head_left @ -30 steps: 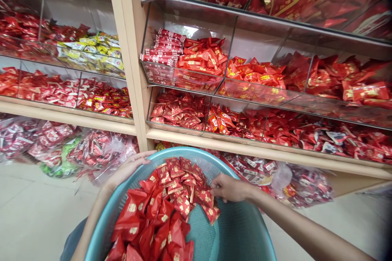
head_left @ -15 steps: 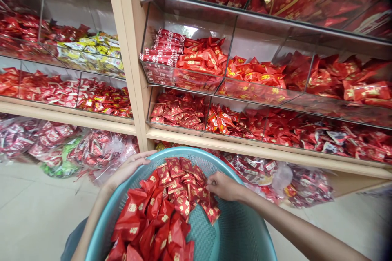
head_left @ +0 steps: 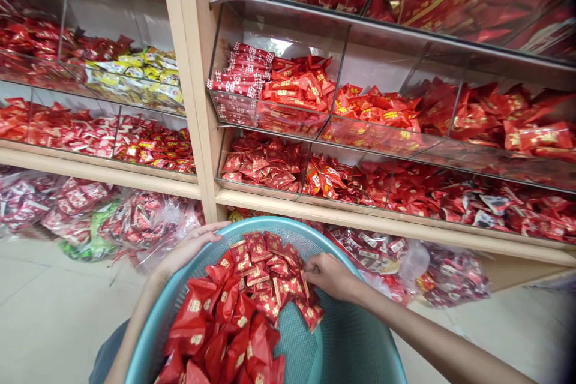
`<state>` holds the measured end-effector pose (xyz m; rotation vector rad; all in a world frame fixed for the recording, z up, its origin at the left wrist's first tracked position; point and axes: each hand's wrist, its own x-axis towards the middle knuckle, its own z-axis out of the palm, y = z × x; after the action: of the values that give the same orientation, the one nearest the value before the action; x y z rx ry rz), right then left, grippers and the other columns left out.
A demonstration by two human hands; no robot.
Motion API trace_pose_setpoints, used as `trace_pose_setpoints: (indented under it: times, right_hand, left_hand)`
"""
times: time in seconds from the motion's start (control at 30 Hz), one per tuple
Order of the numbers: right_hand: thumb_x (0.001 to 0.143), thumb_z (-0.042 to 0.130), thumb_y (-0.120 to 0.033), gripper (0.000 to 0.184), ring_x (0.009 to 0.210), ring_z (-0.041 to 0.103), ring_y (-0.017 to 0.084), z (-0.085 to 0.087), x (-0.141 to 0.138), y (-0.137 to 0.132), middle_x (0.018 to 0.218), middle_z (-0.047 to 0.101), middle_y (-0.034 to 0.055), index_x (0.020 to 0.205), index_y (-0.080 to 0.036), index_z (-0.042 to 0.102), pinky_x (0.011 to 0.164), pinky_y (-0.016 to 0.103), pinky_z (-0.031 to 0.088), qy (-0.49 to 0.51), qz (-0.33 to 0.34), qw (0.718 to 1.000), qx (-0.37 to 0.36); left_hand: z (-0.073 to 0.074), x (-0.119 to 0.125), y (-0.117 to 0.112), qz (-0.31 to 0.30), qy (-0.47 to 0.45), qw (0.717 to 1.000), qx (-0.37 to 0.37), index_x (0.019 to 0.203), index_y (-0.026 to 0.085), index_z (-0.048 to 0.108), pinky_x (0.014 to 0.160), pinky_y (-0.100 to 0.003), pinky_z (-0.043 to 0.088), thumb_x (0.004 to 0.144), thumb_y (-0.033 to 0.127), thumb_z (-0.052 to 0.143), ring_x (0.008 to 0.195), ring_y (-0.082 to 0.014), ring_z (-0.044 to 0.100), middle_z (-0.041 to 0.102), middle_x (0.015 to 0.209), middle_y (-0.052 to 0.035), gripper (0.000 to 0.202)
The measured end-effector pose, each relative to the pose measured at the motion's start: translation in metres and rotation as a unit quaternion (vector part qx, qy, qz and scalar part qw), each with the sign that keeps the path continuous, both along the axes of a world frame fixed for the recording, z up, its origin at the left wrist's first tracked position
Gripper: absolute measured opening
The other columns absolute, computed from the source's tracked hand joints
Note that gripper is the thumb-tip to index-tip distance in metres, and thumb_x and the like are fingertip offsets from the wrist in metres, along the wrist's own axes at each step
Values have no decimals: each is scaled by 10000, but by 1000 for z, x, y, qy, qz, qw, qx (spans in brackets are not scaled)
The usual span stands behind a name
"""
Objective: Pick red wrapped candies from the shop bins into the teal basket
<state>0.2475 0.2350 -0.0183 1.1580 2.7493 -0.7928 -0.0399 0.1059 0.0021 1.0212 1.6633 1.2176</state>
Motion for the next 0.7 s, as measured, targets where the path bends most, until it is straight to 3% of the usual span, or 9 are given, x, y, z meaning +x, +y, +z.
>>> trace_pose_setpoints:
  times: [0.1, 0.23, 0.37, 0.47, 0.53, 0.7]
  right_hand:
    - [750, 517, -291, 192, 639, 536, 124, 15, -2, 4, 651, 632, 9, 641, -178, 628, 557, 213, 319, 15, -6, 1000, 23]
    - [766, 508, -289, 184, 664, 565, 130, 53, -16, 21, 703, 649, 22, 701, -172, 633, 583, 210, 343, 79, 2, 994, 79]
    - [808, 456, -263, 212, 737, 590, 156, 95, -46, 40, 772, 658, 50, 763, -171, 642, 650, 226, 375, 103, -2, 975, 198]
    - [851, 395, -249, 264, 839, 603, 212, 119, -78, 51, 859, 655, 109, 868, -154, 641, 704, 277, 402, 48, -28, 956, 287]
    - [868, 364, -212, 287, 931, 592, 249, 128, -99, 57, 956, 635, 158, 953, -130, 626, 743, 316, 416, -7, -46, 949, 313]
    - [858, 391, -143, 310, 1076, 533, 278, 135, -131, 67, 1120, 555, 234, 1110, -75, 558, 844, 377, 410, -91, -40, 959, 265]
  left_hand:
    - [5, 3, 0, 10, -9, 1000, -5, 905, 296, 716, 921, -374, 427, 623, 326, 575, 1021, -291, 587, 695, 1025, 13, 317]
    - [7, 5, 0, 26, -11, 999, -18, 909, 285, 715, 896, -366, 450, 607, 334, 582, 1005, -293, 599, 695, 1026, 14, 333]
    - [2, 1, 1, 10, 1, 1000, -10, 954, 268, 700, 905, -355, 446, 612, 359, 584, 1053, -291, 572, 678, 1073, 0, 372]
    - [1, 1, 1, 12, -3, 1000, -12, 977, 267, 691, 896, -360, 453, 615, 362, 583, 1054, -291, 572, 670, 1091, -2, 389]
    - [3, 2, 1, 17, -13, 1000, -16, 973, 270, 692, 880, -357, 465, 611, 351, 582, 1028, -289, 588, 673, 1084, 4, 388]
    - [6, 3, -1, 21, -23, 999, -17, 910, 285, 714, 879, -366, 463, 599, 334, 579, 1010, -293, 597, 694, 1028, 12, 343]
